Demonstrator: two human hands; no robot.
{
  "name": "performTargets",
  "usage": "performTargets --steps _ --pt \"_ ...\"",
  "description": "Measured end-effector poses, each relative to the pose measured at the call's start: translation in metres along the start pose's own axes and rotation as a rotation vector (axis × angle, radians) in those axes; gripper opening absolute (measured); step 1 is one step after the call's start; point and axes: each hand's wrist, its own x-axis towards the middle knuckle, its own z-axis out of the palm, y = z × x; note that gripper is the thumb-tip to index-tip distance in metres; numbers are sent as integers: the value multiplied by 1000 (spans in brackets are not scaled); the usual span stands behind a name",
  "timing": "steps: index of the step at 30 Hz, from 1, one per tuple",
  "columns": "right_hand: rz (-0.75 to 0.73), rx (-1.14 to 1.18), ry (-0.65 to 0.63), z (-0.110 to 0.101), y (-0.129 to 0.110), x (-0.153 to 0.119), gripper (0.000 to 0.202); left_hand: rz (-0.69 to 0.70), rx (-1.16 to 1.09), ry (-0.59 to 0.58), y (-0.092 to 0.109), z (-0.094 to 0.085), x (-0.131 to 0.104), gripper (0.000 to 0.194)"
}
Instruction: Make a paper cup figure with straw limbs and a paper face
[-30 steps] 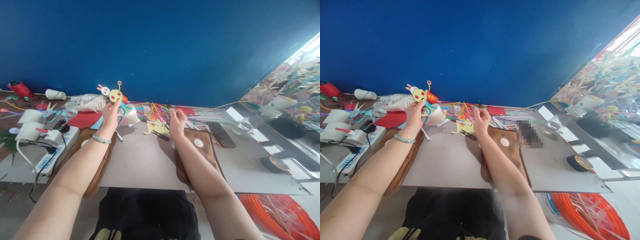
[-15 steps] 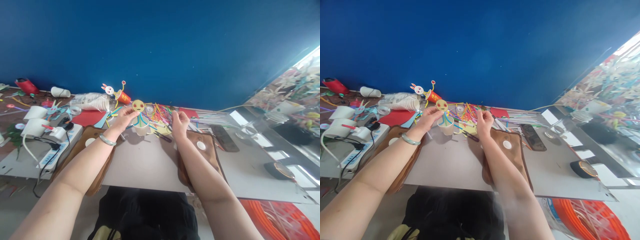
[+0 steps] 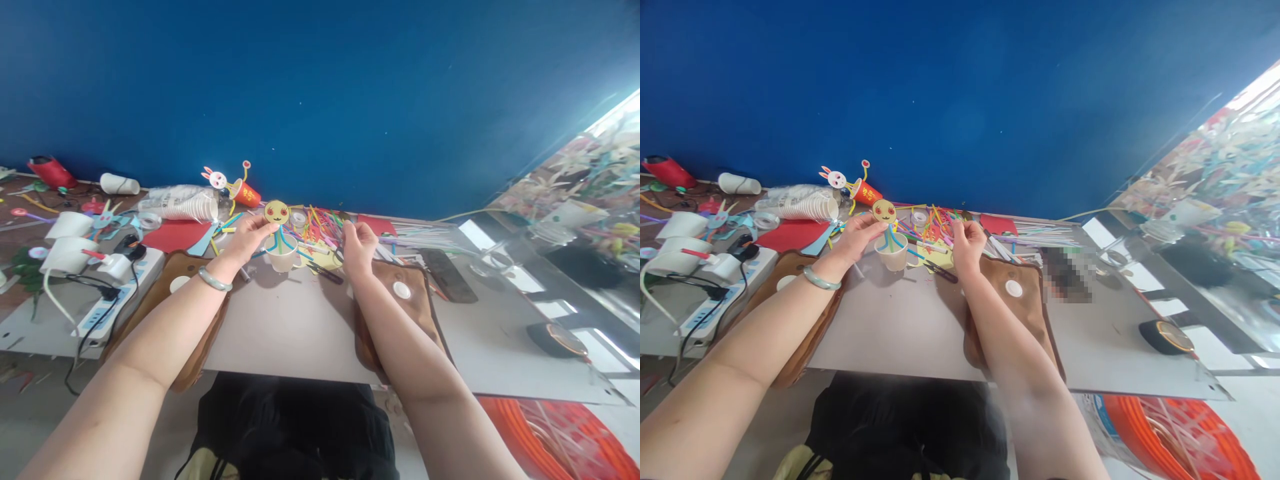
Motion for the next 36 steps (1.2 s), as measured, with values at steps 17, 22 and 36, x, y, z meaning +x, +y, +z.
performTargets --steps 17,22,36 --pt "21 56 6 0 -1 0 37 114 -21 323 -1 0 8 26" --pt "25 68 12 0 -1 0 36 220 -140 537 -3 -7 20 24" --pt "17 45 -3 1 -1 -2 37 177 -119 506 -3 -4 17 26"
